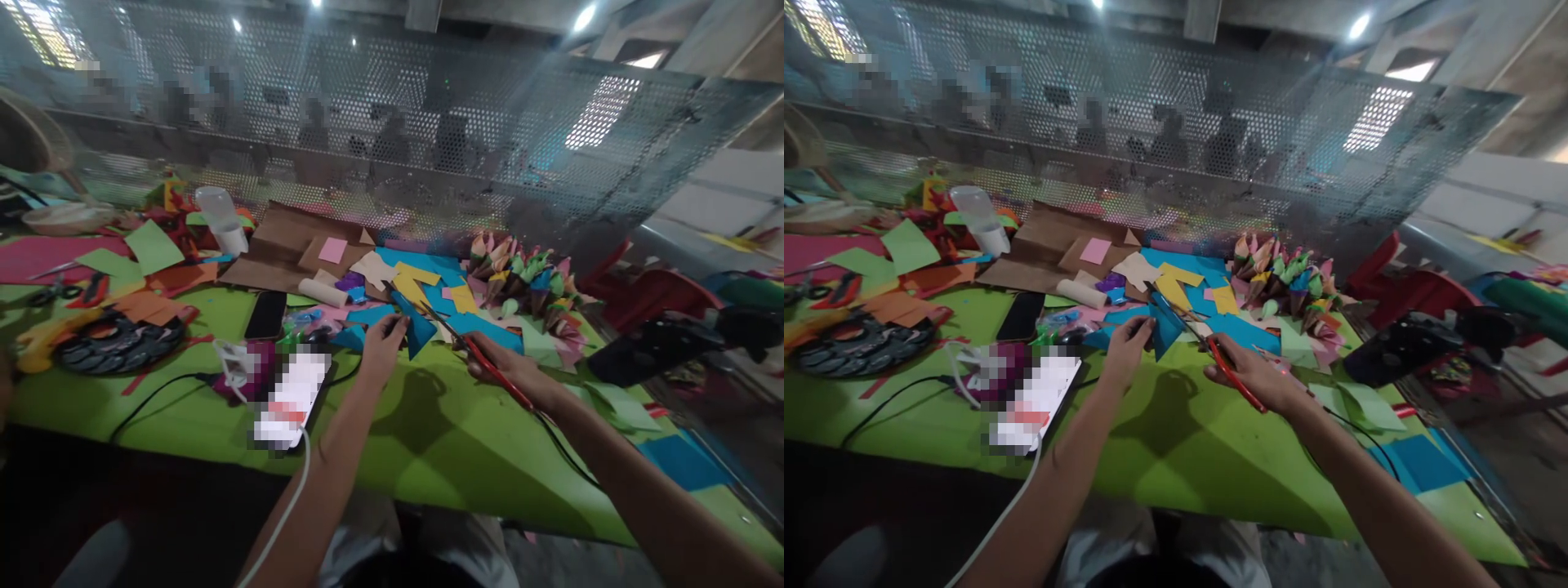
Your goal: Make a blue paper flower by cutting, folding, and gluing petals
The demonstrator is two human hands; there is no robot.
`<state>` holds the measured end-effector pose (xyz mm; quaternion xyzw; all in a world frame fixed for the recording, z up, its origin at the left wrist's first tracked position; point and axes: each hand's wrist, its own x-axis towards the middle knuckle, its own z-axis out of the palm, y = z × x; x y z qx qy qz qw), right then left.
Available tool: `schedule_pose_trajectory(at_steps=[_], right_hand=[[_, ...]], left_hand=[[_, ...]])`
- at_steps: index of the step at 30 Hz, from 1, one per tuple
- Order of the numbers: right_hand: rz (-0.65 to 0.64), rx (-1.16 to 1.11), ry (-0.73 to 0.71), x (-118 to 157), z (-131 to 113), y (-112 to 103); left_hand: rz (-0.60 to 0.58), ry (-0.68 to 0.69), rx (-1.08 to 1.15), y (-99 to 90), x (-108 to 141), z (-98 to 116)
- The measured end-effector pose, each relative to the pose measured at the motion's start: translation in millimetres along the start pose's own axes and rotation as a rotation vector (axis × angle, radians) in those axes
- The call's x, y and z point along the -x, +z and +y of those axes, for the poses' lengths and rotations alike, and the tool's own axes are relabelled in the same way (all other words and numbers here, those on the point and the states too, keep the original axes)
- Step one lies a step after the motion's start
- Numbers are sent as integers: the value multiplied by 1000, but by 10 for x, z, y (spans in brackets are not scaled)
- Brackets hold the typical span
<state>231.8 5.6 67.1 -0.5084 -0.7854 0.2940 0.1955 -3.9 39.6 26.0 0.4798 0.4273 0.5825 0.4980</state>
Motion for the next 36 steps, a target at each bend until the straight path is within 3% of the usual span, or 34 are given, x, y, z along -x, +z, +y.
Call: schedule_pose_trajectory(at_steps=[9,36], right_hand=[[-85,-21,-36,48,-163,0],[-106,-35,-15,59,-134,11]], left_hand=[[-12,11,46,13,-22,-52],[3,23,-34,15,-6,-26]])
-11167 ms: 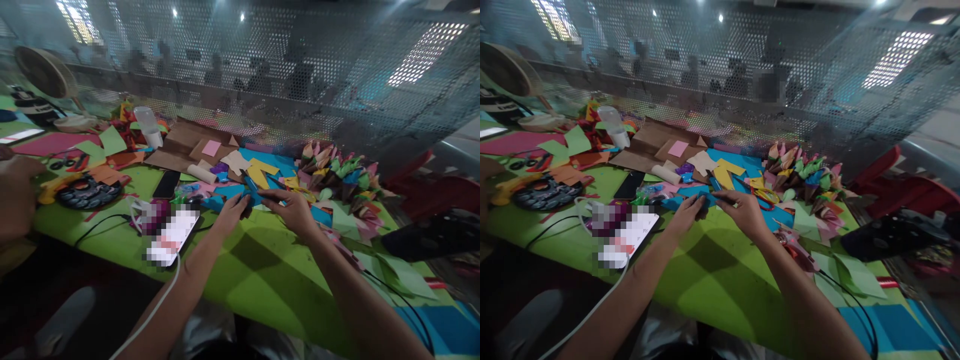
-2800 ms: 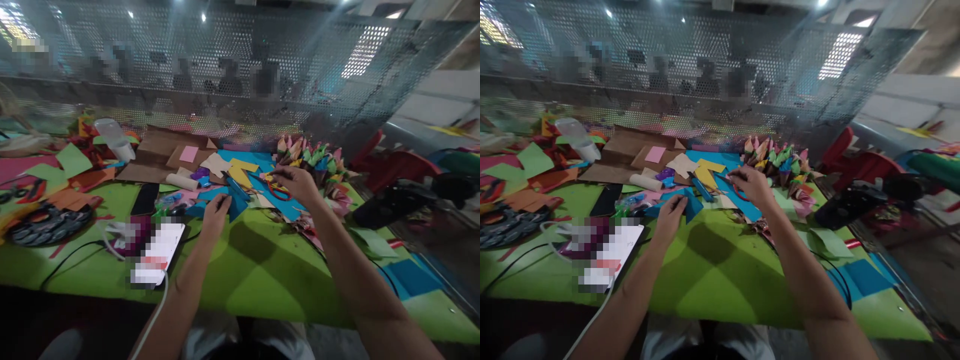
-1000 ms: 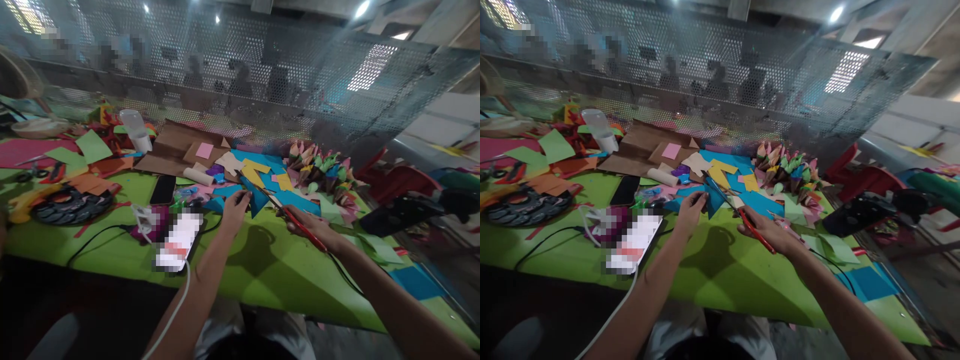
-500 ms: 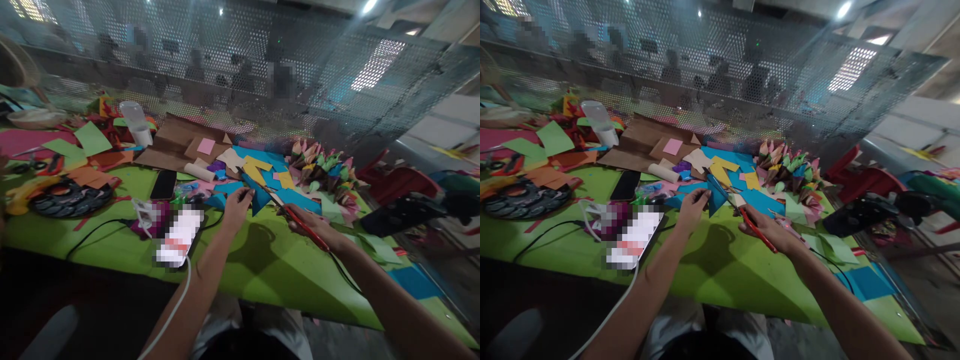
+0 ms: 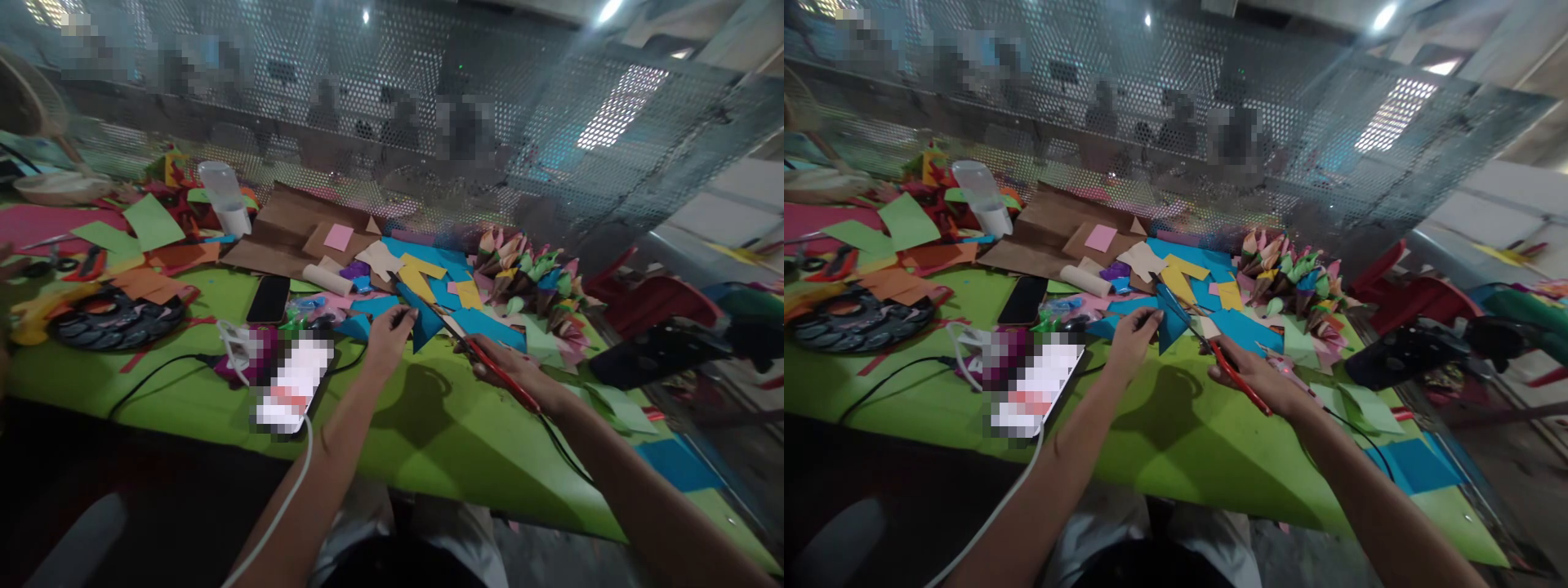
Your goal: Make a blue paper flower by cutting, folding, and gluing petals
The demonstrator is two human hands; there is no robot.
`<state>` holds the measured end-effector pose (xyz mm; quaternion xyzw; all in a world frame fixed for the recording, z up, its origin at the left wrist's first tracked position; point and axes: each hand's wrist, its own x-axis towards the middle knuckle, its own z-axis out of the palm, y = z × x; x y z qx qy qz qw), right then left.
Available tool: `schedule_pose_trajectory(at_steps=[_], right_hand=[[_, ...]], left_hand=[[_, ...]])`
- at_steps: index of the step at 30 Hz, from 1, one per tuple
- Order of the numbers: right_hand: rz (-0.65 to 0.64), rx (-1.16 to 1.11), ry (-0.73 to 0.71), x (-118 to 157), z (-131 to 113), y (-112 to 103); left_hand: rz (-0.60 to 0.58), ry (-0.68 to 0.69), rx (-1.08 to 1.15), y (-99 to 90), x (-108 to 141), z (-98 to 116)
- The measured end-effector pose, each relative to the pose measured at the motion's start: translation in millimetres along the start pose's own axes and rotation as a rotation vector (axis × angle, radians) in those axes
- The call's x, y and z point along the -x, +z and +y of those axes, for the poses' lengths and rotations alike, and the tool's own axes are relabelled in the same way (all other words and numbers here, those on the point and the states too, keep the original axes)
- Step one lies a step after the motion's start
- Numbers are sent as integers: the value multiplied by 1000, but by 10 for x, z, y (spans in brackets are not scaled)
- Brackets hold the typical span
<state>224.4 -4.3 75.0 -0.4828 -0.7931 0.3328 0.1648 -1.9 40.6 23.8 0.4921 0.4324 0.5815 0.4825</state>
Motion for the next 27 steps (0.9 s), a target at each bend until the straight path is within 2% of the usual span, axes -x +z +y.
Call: schedule_pose_trajectory(at_steps=[10,22,27], right_hand=[[6,71,-9,-16,-33,9],[63,-33,-9,-43,23,41],[93,-61,4,-63,71,71]], left_hand=[[-32,21,41,3,7,-28],[-53,48,26,-4,-2,-38],[-58,9,50,11,-8,-39]])
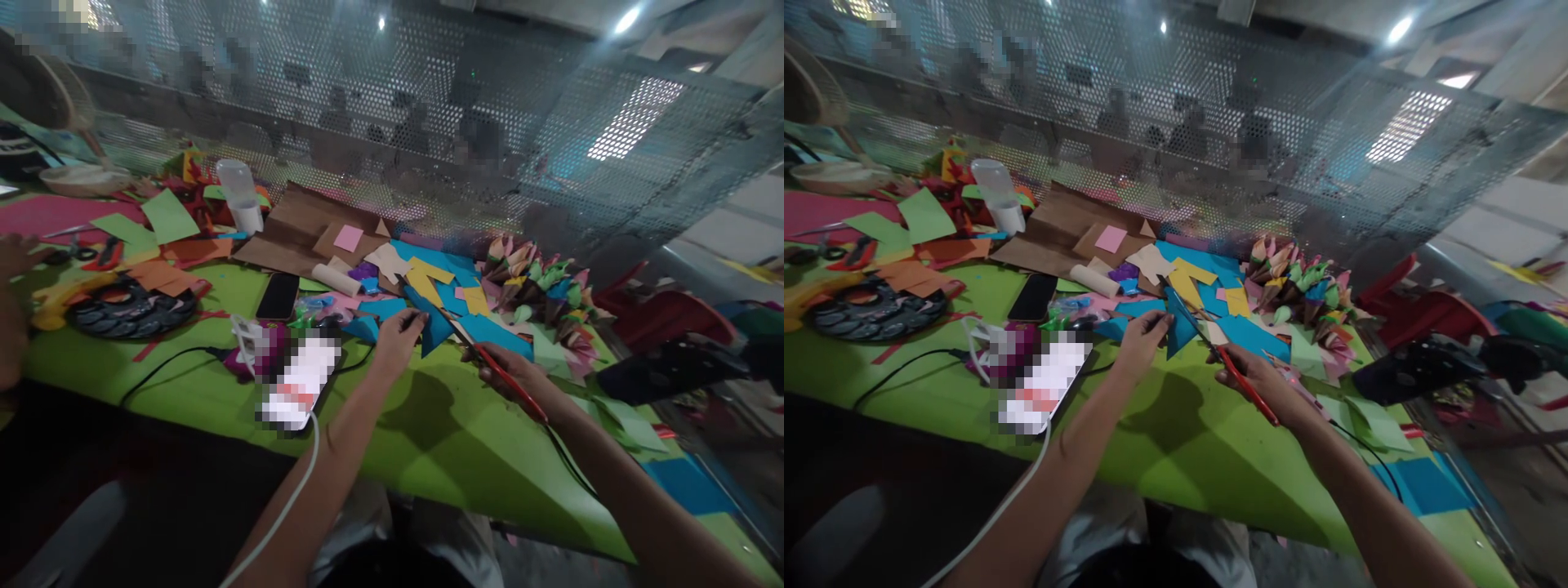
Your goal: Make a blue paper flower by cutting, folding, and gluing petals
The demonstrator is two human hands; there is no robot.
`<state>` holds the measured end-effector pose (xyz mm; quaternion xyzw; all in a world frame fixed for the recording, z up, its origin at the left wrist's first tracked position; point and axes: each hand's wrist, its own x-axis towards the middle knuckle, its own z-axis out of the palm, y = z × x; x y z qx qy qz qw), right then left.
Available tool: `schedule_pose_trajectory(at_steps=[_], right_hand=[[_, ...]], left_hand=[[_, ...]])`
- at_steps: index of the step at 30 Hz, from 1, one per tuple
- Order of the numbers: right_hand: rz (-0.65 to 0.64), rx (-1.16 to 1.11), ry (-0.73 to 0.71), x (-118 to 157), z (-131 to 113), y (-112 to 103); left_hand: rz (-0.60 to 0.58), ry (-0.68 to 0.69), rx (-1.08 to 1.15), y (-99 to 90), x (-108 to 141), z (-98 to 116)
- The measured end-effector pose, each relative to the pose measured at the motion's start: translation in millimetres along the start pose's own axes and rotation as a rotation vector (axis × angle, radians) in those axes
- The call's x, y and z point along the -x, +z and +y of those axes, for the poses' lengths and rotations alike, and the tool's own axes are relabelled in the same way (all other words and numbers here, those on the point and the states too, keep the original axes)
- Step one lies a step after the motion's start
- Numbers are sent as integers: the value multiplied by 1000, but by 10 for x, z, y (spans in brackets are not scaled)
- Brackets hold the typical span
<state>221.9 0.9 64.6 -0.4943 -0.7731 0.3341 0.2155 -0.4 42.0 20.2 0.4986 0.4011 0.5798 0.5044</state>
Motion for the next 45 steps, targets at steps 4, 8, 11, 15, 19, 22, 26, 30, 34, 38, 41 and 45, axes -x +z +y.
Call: schedule_pose_trajectory(at_steps=[4,8,11,15,19,22,26,30,34,38,41,45], right_hand=[[36,-18,1,-15,82,19],[45,-6,4,-23,109,13],[34,3,24,-22,93,2],[43,7,66,-22,119,7],[67,25,54,-36,193,23],[73,59,51,-36,202,21],[53,90,39,21,142,12],[-6,44,21,96,44,9],[-42,28,22,95,-94,8],[-29,9,22,52,-179,22],[-22,-22,32,29,-160,43],[-5,-76,86,14,-102,73]], left_hand=[[-5,-10,-1,1,3,16],[3,-3,-13,-1,11,25],[2,-4,-10,-1,18,31],[-4,-10,10,2,18,27],[-7,-7,31,8,13,3],[-9,-20,46,9,14,-13],[-23,-18,42,10,22,-20],[-62,-32,40,21,26,-25],[-84,-59,12,29,21,-43],[-101,-60,-19,36,23,-58],[-127,-62,-32,44,32,-50],[-138,-75,-5,52,42,-25]])
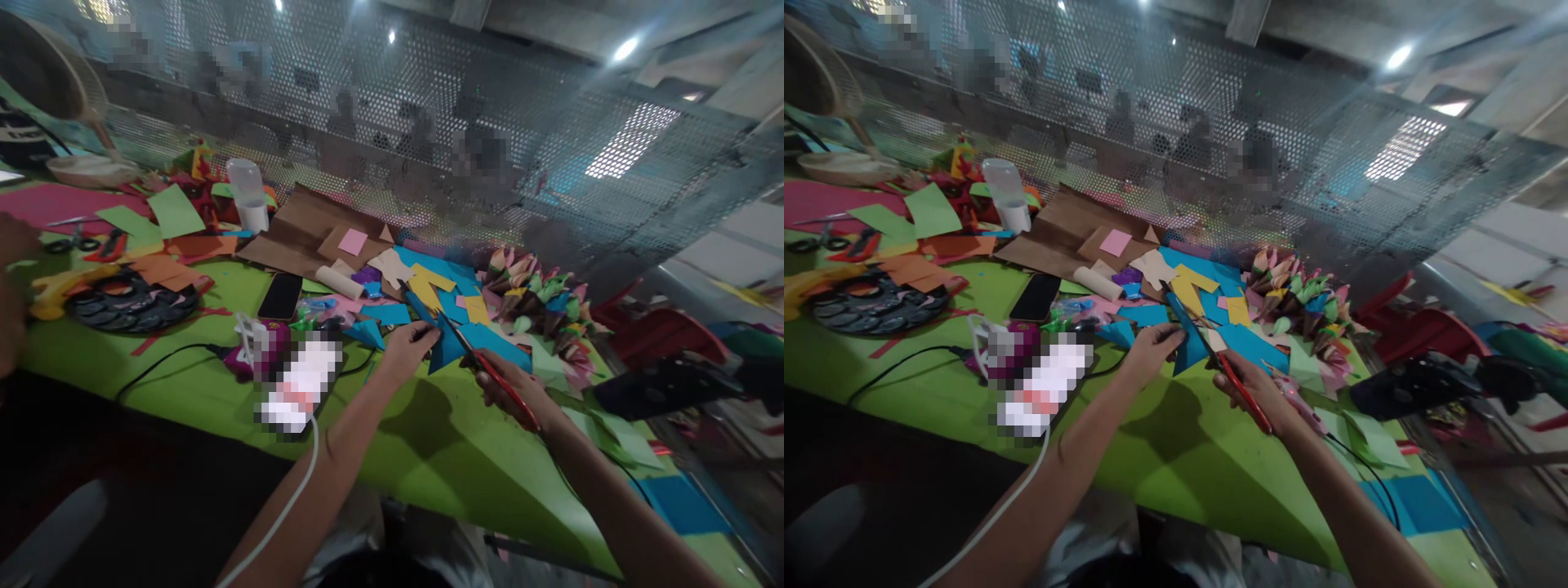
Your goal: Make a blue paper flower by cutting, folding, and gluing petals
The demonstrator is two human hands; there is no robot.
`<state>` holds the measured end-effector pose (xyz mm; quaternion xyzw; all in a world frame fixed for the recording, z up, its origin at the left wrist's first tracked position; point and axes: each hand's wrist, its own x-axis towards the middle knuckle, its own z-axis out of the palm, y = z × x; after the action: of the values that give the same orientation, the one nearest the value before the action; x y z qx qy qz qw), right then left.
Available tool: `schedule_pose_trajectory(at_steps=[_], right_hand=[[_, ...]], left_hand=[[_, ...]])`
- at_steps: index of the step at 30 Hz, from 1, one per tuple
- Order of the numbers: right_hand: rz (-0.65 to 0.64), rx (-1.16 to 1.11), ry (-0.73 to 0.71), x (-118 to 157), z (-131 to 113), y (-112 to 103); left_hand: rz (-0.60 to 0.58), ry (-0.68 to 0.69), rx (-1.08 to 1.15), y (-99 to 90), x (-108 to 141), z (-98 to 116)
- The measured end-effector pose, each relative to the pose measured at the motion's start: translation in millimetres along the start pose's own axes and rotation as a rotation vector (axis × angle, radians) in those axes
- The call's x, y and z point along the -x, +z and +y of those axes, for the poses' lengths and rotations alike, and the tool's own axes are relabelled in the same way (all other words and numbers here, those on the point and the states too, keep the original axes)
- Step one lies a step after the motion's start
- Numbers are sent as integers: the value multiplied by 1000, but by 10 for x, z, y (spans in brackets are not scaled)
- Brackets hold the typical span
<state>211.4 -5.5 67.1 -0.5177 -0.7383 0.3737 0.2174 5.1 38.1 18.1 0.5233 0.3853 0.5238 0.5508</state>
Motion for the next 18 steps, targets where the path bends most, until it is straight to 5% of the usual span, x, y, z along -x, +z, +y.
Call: schedule_pose_trajectory(at_steps=[18], right_hand=[[44,-48,142,-26,-25,48]], left_hand=[[1,-18,32,10,14,44]])
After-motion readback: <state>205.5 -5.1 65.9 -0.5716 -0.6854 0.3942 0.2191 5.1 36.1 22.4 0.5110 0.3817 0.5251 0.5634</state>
